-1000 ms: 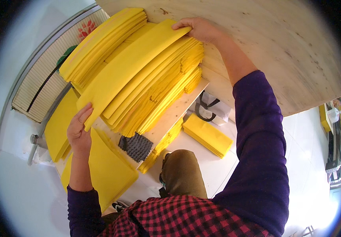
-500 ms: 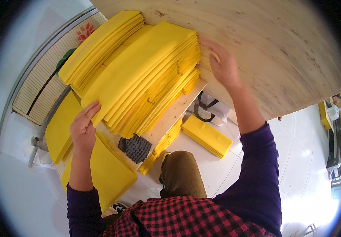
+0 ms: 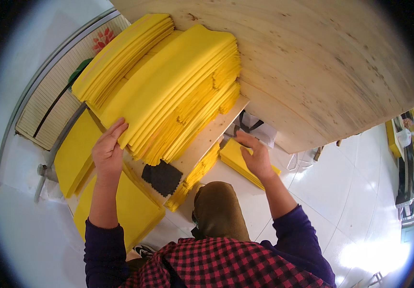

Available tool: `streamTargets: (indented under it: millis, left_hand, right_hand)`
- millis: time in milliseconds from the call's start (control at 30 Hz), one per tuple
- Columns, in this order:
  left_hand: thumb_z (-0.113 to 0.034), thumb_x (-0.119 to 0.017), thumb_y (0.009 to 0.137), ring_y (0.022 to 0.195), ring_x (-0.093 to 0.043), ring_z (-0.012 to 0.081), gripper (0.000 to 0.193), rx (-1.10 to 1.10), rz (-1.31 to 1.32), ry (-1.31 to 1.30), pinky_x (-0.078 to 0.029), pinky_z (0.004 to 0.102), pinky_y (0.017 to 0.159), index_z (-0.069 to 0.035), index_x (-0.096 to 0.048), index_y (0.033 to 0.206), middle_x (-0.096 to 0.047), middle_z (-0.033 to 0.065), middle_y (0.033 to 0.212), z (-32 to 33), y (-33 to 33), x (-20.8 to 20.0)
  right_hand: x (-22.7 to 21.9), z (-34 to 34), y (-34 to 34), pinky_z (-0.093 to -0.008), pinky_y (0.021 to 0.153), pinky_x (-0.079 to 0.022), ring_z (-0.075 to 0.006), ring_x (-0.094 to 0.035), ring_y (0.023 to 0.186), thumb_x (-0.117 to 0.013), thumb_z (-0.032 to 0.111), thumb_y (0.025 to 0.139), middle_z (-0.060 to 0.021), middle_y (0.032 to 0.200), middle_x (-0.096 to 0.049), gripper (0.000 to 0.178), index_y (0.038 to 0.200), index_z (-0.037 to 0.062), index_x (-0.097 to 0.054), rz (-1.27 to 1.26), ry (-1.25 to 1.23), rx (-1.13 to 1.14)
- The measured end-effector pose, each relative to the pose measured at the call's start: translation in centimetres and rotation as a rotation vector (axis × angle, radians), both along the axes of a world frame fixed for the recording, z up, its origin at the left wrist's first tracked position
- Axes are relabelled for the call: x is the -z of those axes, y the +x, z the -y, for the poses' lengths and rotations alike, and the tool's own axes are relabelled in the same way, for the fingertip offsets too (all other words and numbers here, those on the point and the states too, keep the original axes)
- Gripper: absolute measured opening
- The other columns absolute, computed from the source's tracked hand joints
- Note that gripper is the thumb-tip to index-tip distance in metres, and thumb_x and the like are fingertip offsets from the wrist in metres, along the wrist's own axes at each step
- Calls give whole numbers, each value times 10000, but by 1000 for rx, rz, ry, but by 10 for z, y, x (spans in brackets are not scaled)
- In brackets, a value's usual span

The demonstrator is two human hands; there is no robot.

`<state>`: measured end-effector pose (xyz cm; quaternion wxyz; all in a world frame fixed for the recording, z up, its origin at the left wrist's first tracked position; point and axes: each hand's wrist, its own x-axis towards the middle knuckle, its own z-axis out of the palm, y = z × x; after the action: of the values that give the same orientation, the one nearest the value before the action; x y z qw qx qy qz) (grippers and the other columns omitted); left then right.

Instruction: The person folds yellow foam sheets in half on a wooden workbench, aligns the edges, and stacks the folded sheets. The person repeats this process for multiple sheets, maintaining a neat stack.

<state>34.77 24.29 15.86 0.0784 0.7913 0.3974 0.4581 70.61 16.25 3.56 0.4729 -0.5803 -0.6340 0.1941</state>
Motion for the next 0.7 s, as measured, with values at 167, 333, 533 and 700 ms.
streamTargets:
  millis: [167, 333, 533, 700]
  left_hand:
    - [88, -431, 724, 1123, -606, 307, 428, 28, 9, 4, -452, 333, 958, 32, -660, 1081, -636, 213, 1163, -2, 2, -5]
    - [84, -447, 730, 1109, -609, 309, 424, 9, -20, -10, -456, 334, 951, 16, -660, 1090, -632, 207, 1173, 0, 6, -10]
    - [87, -463, 734, 1114, -601, 308, 421, -34, -32, -6, -450, 338, 958, 4, -656, 1099, -624, 187, 1202, -2, 9, -11]
    - [104, -461, 736, 1127, -591, 303, 467, -65, -45, 4, -457, 340, 938, -9, -625, 1158, -578, 193, 1273, 3, 8, -9]
  right_hand:
    - [20, 23, -21, -317, 991, -437, -258, -565, 1176, -562, -49, 824, -128, 1248, -607, 262, 1049, 51, -649, -159, -164, -60]
    - [15, 28, -32, -313, 994, -433, -247, -576, 1154, -562, -51, 831, -121, 1217, -623, 239, 1034, 34, -653, -170, -140, -93]
    - [15, 39, -58, -303, 988, -437, -214, -569, 1154, -540, -97, 835, -114, 1201, -624, 258, 1039, 14, -652, -250, -150, -223]
    - [21, 49, -79, -317, 972, -447, -244, -581, 1136, -546, -69, 831, -119, 1196, -623, 277, 1067, 35, -647, -348, -208, -309]
